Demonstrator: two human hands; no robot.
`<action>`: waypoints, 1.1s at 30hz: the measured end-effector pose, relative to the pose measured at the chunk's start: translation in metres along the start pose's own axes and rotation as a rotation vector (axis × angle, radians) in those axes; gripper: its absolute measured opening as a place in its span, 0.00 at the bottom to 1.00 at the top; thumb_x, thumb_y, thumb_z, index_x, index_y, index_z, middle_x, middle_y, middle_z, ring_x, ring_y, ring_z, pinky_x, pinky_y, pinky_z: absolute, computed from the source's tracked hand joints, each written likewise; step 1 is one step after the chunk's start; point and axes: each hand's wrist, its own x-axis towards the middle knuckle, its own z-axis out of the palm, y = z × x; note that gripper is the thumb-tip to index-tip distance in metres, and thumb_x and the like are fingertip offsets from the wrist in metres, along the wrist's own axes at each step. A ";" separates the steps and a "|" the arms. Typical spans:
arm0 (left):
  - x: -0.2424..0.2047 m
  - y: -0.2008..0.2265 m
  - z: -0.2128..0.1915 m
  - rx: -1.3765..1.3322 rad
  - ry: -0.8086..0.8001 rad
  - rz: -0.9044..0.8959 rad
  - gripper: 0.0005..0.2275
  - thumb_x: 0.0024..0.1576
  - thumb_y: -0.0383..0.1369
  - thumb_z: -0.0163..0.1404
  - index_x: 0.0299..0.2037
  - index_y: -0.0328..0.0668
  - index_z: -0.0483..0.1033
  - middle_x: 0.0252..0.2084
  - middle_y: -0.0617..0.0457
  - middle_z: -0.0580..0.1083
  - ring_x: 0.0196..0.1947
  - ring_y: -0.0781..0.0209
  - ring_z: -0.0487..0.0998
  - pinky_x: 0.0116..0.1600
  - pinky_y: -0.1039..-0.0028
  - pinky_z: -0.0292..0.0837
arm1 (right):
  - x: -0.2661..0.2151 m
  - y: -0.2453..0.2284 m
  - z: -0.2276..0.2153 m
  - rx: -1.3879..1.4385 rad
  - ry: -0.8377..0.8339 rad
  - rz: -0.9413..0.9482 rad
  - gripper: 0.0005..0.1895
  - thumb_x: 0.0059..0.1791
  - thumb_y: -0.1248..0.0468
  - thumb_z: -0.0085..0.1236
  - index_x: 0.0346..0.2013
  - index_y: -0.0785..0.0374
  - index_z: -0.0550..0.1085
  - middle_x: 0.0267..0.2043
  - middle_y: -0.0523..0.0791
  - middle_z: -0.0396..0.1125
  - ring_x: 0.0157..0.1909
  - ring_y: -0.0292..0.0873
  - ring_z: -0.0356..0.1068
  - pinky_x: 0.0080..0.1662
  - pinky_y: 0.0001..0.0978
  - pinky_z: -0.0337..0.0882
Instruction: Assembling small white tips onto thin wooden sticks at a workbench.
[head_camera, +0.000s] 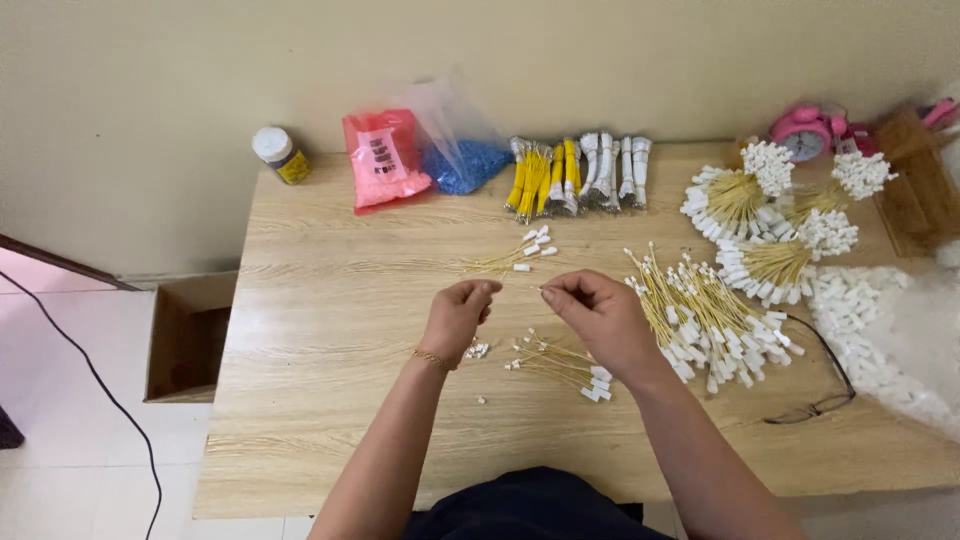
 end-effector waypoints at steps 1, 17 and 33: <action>-0.008 0.014 0.007 -0.001 0.003 0.010 0.09 0.60 0.29 0.47 0.42 0.30 0.78 0.26 0.55 0.68 0.24 0.69 0.69 0.30 0.83 0.70 | 0.000 -0.004 -0.001 0.000 -0.003 -0.010 0.05 0.46 0.68 0.62 0.34 0.67 0.78 0.22 0.44 0.66 0.28 0.33 0.61 0.29 0.21 0.64; -0.075 0.093 0.042 -0.937 -0.360 -0.143 0.05 0.58 0.36 0.51 0.41 0.48 0.75 0.39 0.52 0.80 0.37 0.59 0.82 0.42 0.73 0.77 | -0.026 -0.084 0.006 -0.430 0.087 -0.502 0.03 0.42 0.70 0.63 0.27 0.59 0.78 0.23 0.43 0.66 0.25 0.38 0.69 0.28 0.23 0.69; -0.085 0.100 0.044 -0.719 -0.309 0.029 0.11 0.60 0.29 0.48 0.50 0.37 0.74 0.38 0.53 0.75 0.39 0.62 0.81 0.43 0.77 0.79 | -0.022 -0.076 0.001 -0.447 0.117 -0.564 0.05 0.41 0.74 0.61 0.27 0.62 0.76 0.22 0.47 0.64 0.23 0.45 0.69 0.26 0.29 0.69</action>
